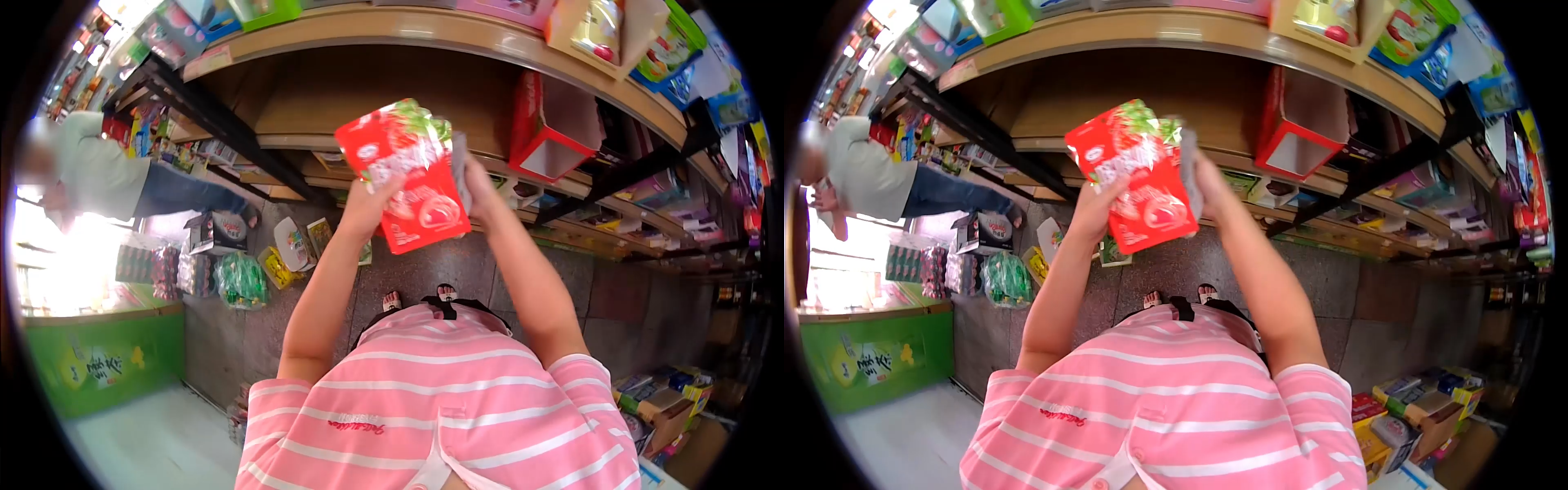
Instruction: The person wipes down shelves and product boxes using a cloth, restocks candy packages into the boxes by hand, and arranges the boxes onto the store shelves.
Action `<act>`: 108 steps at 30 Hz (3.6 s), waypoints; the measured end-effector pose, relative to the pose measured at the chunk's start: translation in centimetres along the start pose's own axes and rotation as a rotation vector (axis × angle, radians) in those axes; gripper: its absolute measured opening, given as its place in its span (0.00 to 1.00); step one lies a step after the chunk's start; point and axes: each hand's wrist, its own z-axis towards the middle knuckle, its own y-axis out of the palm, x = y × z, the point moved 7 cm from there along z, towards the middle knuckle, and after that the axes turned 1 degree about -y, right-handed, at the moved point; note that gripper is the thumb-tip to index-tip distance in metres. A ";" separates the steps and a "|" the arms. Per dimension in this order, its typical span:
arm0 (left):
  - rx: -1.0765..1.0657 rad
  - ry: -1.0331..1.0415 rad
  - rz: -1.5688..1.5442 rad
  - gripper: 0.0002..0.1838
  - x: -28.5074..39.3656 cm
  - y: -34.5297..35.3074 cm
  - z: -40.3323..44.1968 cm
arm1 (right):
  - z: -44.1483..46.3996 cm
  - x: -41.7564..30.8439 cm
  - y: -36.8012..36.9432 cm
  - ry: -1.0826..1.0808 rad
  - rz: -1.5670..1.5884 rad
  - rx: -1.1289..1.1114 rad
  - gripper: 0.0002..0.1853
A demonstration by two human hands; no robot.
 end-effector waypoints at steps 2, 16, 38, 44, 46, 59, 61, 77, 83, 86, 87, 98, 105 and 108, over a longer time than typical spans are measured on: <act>0.033 -0.035 0.070 0.09 0.3 -0.5 0.1 | -1.4 0.6 2.0 -0.018 0.070 -0.055 0.24; 0.078 0.015 -0.146 0.17 -0.3 -0.2 2.5 | -16.8 -11.6 -3.0 -0.529 -1.340 0.179 0.25; -0.203 -0.038 -0.296 0.16 1.6 11.7 5.2 | -16.4 -19.4 -7.0 -0.705 -2.021 0.536 0.13; -0.253 -0.088 -0.503 0.16 2.9 13.3 5.8 | -16.6 -16.6 -4.8 -0.847 -1.980 0.480 0.12; -0.278 -0.154 -0.455 0.15 2.8 14.3 6.8 | -16.6 -16.2 -4.3 -0.840 -1.996 0.455 0.12; -0.194 -0.160 0.557 0.23 4.0 20.0 11.1 | -17.0 -13.7 -3.2 -0.863 -2.022 0.336 0.13; -0.096 -0.088 0.850 0.27 3.4 21.2 11.6 | -17.0 -13.5 -3.2 -0.897 -2.004 0.326 0.13; -0.055 0.367 1.446 0.25 -0.5 23.0 5.8 | -17.4 -12.5 -3.8 -0.795 -1.953 0.508 0.13; -0.204 0.196 1.525 0.27 -4.0 20.6 7.7 | -16.6 -11.9 -3.6 -0.767 -1.936 0.484 0.15; -0.182 0.301 1.397 0.26 -6.0 19.6 8.0 | -16.3 -11.3 -3.6 -0.749 -1.922 0.441 0.16; -0.183 0.299 1.398 0.26 -5.9 19.6 7.9 | -16.2 -11.2 -3.6 -0.744 -1.921 0.448 0.16; 0.010 -0.124 1.306 0.39 -3.9 20.4 9.2 | -16.5 -10.6 -3.8 -0.747 -1.941 0.508 0.17; 0.002 -0.106 1.351 0.26 -5.5 22.0 11.8 | -16.6 -10.2 -3.6 -0.786 -1.911 0.473 0.17; 0.047 -0.035 1.408 0.12 -4.9 22.0 11.5 | -16.6 -10.4 -3.8 -0.777 -1.905 0.500 0.17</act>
